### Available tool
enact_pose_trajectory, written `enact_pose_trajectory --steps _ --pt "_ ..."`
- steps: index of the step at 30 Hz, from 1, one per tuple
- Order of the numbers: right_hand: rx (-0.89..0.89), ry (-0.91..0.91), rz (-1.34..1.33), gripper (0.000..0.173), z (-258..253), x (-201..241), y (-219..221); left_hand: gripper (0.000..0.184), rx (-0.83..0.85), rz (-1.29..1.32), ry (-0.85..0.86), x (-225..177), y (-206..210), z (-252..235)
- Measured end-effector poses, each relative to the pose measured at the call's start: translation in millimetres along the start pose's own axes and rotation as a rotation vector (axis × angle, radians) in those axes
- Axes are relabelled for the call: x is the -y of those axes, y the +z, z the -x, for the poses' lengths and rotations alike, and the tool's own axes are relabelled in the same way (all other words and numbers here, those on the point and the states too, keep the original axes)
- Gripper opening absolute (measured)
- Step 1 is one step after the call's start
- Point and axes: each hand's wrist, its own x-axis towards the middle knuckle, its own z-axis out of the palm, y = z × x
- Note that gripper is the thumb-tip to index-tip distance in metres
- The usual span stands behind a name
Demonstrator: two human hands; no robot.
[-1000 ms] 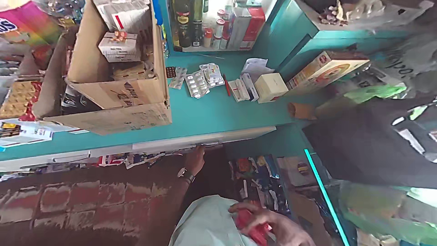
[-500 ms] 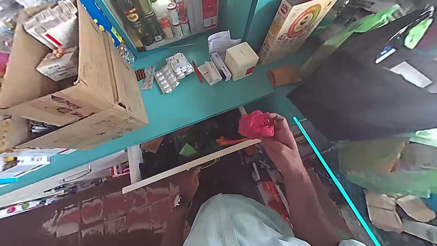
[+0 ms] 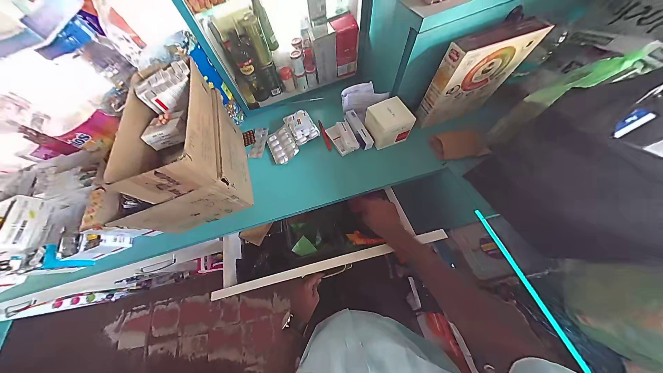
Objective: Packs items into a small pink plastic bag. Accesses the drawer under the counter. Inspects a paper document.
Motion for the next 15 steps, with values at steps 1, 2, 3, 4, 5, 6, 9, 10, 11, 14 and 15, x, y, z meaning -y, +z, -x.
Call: enact_pose_trajectory --steps 1,2,3,4,5,6,9,10,11,14,15 --pt "0.059 0.012 -0.015 0.037 -3 1 3 0.027 0.009 -0.012 0.004 1 -1 0" --pt "0.112 -0.002 -0.028 0.05 -3 0 7 0.028 0.051 -0.021 -0.009 1 -4 0" --pt "0.155 -0.037 -0.017 0.062 3 0 9 0.029 0.088 -0.042 -0.013 1 -7 0" --pt "0.155 -0.084 -0.011 0.066 11 1 11 0.029 0.111 -0.061 -0.005 0 -11 -1" --pt "0.138 -0.13 -0.036 0.063 20 2 7 0.029 0.119 -0.075 0.004 -1 -15 -4" --pt "0.118 -0.165 -0.097 0.055 32 4 -3 0.029 0.112 -0.089 0.015 -1 -17 -8" --pt "-0.154 -0.257 -0.395 0.032 82 5 -25 0.027 0.004 -0.128 0.083 4 -13 -10" --pt "-0.271 -0.31 -0.486 0.026 91 5 -28 0.027 0.005 -0.115 0.102 7 -14 -15" --pt "-0.346 -0.361 -0.565 0.023 96 6 -30 0.027 0.058 -0.074 0.106 9 -17 -21" --pt "-0.401 -0.497 -0.658 0.022 94 9 -37 0.032 0.239 -0.128 0.092 0 -44 -49" --pt "-0.404 -0.522 -0.638 0.022 91 11 -42 0.035 0.377 -0.122 0.019 -6 -55 -62"
